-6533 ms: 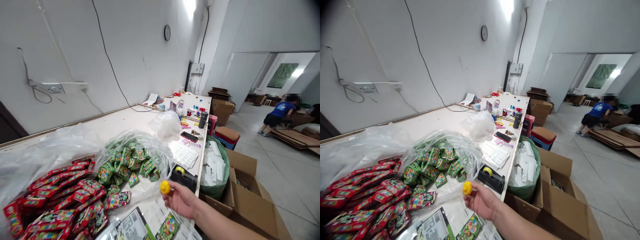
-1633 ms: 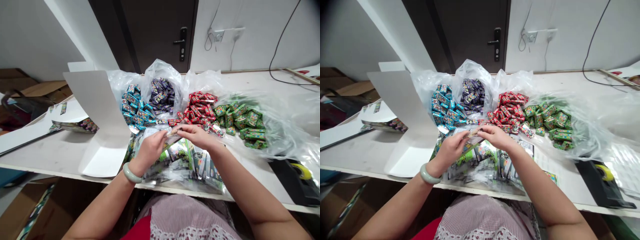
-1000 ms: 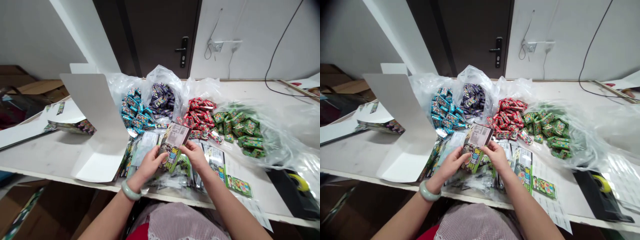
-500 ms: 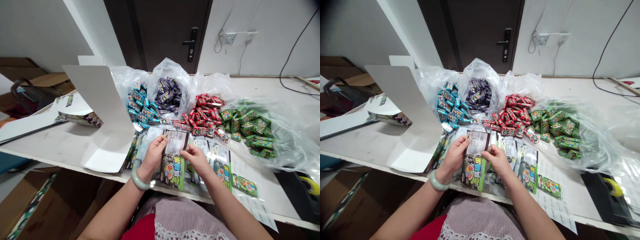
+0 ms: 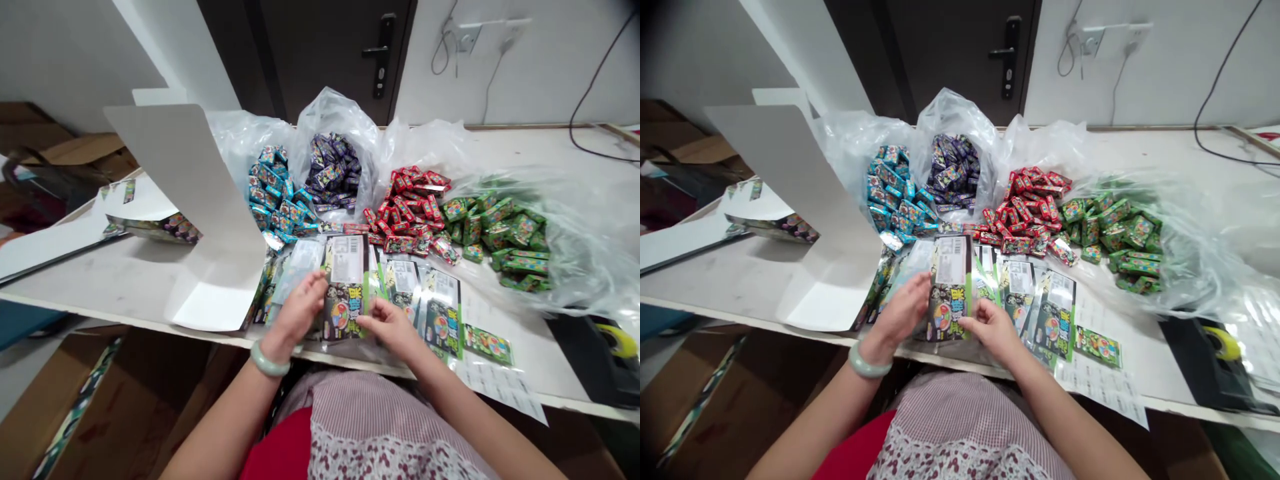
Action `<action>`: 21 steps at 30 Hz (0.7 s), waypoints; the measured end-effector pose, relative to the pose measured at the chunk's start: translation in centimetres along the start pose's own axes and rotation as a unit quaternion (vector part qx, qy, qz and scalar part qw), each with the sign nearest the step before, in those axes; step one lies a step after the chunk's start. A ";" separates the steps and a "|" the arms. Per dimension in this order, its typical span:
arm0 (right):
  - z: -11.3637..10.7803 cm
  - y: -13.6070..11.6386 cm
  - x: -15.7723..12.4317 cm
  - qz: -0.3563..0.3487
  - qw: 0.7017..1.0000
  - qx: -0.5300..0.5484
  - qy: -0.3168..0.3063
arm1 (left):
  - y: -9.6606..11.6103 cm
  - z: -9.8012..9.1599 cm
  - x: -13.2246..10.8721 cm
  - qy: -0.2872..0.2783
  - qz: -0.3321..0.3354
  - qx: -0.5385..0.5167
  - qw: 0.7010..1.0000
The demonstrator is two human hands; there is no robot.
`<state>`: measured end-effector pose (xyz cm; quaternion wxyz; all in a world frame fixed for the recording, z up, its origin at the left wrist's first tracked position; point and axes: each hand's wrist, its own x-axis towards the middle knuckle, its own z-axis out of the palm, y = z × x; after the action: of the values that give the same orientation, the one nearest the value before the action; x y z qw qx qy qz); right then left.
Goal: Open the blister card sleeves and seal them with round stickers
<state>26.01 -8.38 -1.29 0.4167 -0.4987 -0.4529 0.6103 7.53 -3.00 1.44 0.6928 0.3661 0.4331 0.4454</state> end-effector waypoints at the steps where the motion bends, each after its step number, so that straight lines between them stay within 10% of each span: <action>1: -0.1 0.0 -0.1 -0.004 1.000 -0.005 0.011 | -0.5 -0.5 -0.8 -0.031 -0.043 0.019 0.998; 9: 0.7 0.1 -1.6 -0.040 0.993 -0.109 0.027 | -2.3 -1.3 -3.0 -0.055 -0.065 -0.047 0.995; 17: -1.2 -0.7 -2.8 0.006 0.990 -0.032 -0.139 | 0.2 1.6 -0.8 0.024 0.098 0.025 0.995; 21: -2.8 -4.1 -2.1 -0.072 0.997 0.005 -0.030 | -0.5 2.5 -1.6 -0.009 0.087 0.030 0.996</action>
<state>29.29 -9.07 2.90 0.4482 -0.4442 -0.4970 0.5956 9.65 -4.99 2.29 0.6442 0.4273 0.4066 0.4869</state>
